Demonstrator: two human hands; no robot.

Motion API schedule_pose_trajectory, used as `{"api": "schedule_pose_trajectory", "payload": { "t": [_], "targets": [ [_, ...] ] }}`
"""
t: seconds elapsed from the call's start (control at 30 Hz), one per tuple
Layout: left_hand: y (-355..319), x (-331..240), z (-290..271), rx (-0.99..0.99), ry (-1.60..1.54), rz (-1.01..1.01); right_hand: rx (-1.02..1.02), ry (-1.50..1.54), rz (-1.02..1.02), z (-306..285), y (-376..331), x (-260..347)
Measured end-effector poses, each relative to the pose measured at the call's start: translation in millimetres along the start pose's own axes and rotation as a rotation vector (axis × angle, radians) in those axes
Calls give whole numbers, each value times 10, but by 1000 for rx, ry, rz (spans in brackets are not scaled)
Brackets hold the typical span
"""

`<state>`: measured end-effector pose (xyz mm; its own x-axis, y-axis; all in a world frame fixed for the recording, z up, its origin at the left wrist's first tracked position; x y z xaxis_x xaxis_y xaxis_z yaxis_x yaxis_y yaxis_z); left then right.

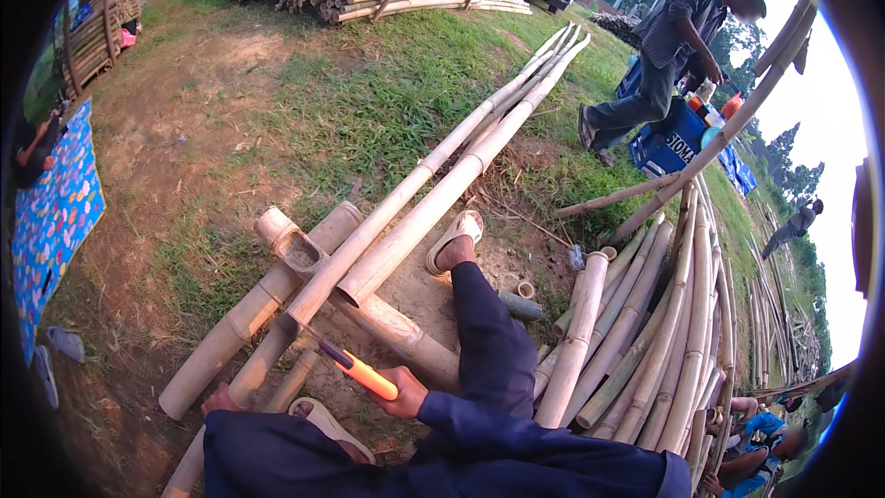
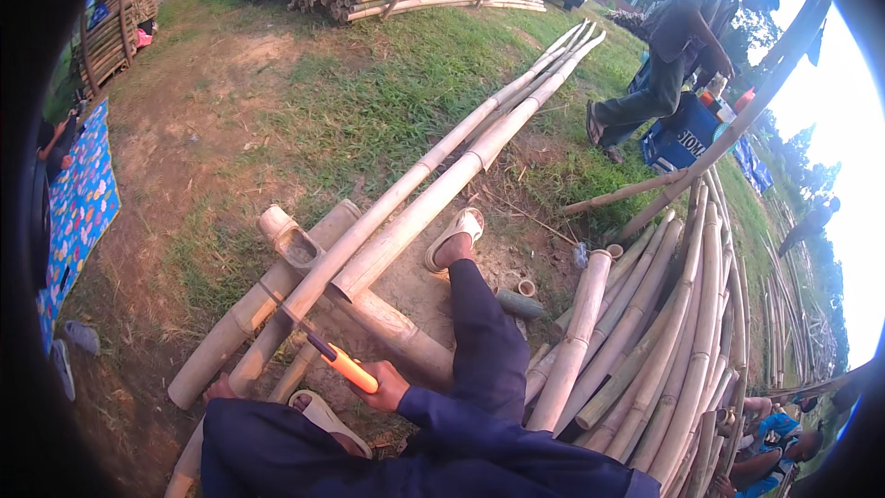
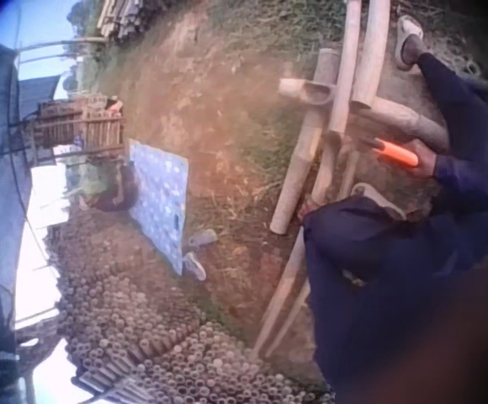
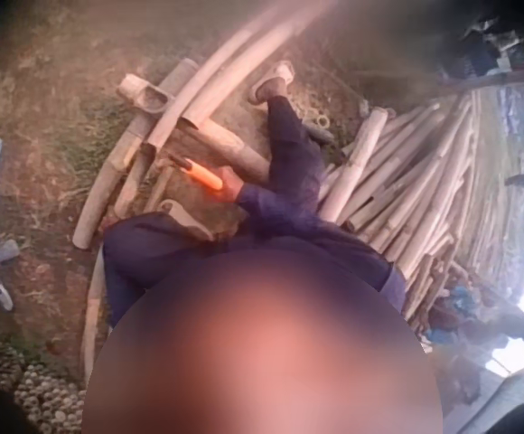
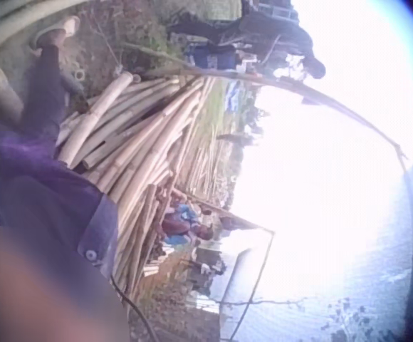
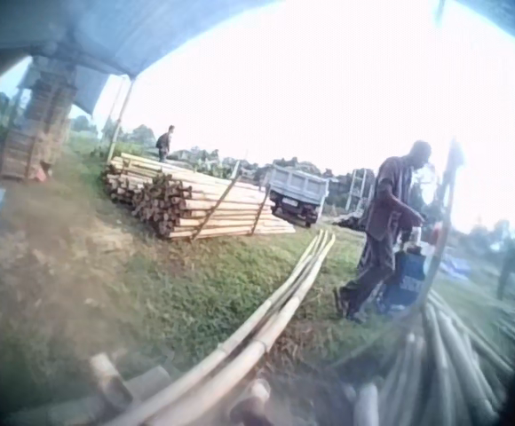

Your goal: The person uses a hand saw to cut long bamboo poles into shorter sections. They repeatedly position a pole on a makeshift stand, saw through it, and move the cut pieces aside. The work is performed outdoors in a yard with stacks of bamboo.

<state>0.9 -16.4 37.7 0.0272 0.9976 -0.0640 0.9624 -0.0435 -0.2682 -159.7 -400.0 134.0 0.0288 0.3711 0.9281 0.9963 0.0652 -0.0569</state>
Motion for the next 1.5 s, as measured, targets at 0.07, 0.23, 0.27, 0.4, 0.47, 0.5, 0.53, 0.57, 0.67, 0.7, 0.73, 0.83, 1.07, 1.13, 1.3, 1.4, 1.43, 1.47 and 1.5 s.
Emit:
{"api": "schedule_pose_trajectory", "payload": {
  "t": [0.07, 0.23, 0.27, 0.4, 0.47, 0.5, 0.53, 0.57, 0.67, 0.7, 0.73, 0.83, 1.07, 1.13, 1.3, 1.4, 1.43, 1.47, 1.5],
  "targets": [
    [-11, 37, -10, 8, -3, -4, -44, 26, 8, -102, -573, 218],
    [53, -144, -1, 28, -15, 17, 43, -13, 32, -516, -1067, 542],
    [58, -247, 14, 27, -16, 29, 48, 1, 37, -593, -996, 561],
    [72, -260, 32, 4, -3, 16, -42, 76, 138, -665, -954, 412],
    [67, -40, 47, -20, -12, -26, 8, 26, 40, -517, -1039, 314],
    [22, -11, 37, -23, -11, -34, 80, -29, -39, -398, -1131, 355],
    [31, 4, 17, -26, -3, -21, -15, 6, -25, -402, -1292, 398],
    [1, -5, -10, -19, 3, -12, 8, -34, 5, -517, -1340, 480],
    [-50, -102, -145, 9, 41, 8, -64, 15, 42, -633, -989, 473],
    [-102, -91, -182, 35, 58, 1, -30, 44, 108, -481, -773, 389],
    [-44, -201, -220, 68, 67, 29, -52, 12, 43, -328, -501, 382],
    [-65, -190, -326, 135, 69, 14, -122, -50, -167, -84, 180, 398],
    [-66, -53, -84, 148, 48, -37, -8, 78, 175, -559, -1105, 240],
    [22, -181, -158, 248, 56, -51, 0, 64, 212, -433, -837, 297],
    [36, -75, -220, 279, 42, -30, -69, 75, 150, -208, -442, 284],
    [27, -177, -374, 203, 73, 6, -35, -9, 76, -269, -1030, 262],
    [-31, -277, -381, 190, 75, 30, -30, -70, 155, -319, -1149, 323],
    [-115, -360, -437, 174, 84, 45, -21, -30, 178, -333, -1078, 276],
    [-125, -385, -470, 178, 68, 84, -45, -9, 208, -292, -993, 282]
  ]
}}
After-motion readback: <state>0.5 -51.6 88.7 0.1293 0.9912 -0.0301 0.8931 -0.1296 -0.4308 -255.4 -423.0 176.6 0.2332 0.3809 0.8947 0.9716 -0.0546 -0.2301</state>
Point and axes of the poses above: each hand's wrist, its own y-axis towards the middle knuckle, its own z-axis out of the palm, x = y × z, the point moved 6 cm from there along y, towards the middle knuckle, and after that the axes turned 5 degrees about x, right-handed, at the moved point
